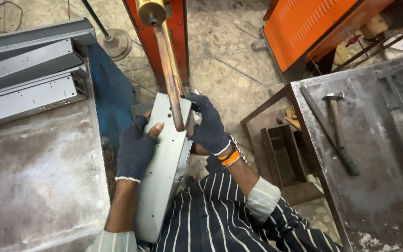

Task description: Assembling and welding metal housing components in a hardware factory.

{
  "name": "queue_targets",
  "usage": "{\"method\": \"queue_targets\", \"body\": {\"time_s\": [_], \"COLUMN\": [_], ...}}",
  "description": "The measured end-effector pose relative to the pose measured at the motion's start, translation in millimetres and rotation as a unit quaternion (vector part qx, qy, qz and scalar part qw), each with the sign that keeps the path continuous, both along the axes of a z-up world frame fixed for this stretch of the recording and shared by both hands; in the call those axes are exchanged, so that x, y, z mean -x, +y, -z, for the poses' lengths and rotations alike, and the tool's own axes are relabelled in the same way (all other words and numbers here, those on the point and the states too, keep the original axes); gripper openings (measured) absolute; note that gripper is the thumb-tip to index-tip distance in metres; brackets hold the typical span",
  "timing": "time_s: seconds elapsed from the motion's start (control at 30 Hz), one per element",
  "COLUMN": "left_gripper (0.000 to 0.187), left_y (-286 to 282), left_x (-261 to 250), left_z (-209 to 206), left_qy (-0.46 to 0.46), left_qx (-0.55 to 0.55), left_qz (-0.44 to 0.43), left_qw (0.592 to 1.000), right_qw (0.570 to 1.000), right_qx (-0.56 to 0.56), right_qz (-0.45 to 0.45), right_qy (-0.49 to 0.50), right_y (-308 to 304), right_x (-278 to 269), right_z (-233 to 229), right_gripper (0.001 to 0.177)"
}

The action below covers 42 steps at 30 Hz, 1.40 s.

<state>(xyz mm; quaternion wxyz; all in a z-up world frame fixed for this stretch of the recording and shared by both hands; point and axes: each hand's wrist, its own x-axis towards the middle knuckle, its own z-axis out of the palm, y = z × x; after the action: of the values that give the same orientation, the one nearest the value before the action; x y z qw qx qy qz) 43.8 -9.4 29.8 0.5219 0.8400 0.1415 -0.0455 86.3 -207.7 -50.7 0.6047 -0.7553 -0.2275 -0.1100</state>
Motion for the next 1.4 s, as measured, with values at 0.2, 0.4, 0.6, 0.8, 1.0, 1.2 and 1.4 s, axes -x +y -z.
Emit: {"method": "queue_targets", "body": {"time_s": [0.2,0.4,0.6,0.8,1.0,1.2,1.4], "left_gripper": [0.05,0.052,0.05,0.05,0.051,0.051,0.05], "left_y": [6.2,8.9,16.8,10.7,6.7,5.9,5.7], "left_x": [6.0,20.1,20.3,19.8,18.9,19.2,20.8], "left_z": [8.6,8.8,23.6,7.6,3.2,9.3,9.6], "left_qy": [-0.039,-0.023,-0.094,-0.013,0.001,0.017,-0.033], "left_qx": [0.059,0.029,0.027,0.031,0.0,0.008,0.039], "left_qz": [0.016,0.01,0.04,0.011,0.004,-0.005,-0.003], "left_qw": [0.997,0.999,0.994,0.999,1.0,1.0,0.999], "right_qw": [0.999,0.997,0.999,0.996,0.998,0.975,0.973], "right_qx": [0.03,0.045,-0.024,0.063,-0.005,-0.114,-0.109], "right_qz": [0.03,0.063,0.016,0.054,0.012,-0.139,-0.062], "right_qy": [-0.01,-0.005,0.028,0.044,0.057,0.129,0.195], "right_y": [3.7,7.6,8.0,6.0,1.9,-20.8,-11.7], "right_x": [8.0,25.6,25.9,24.3,27.7,13.3,-4.1], "right_z": [-12.6,-4.1,-0.1,1.5,-9.1,-4.2,25.3], "right_gripper": [0.068,0.066,0.068,0.07,0.074,0.058,0.029]}}
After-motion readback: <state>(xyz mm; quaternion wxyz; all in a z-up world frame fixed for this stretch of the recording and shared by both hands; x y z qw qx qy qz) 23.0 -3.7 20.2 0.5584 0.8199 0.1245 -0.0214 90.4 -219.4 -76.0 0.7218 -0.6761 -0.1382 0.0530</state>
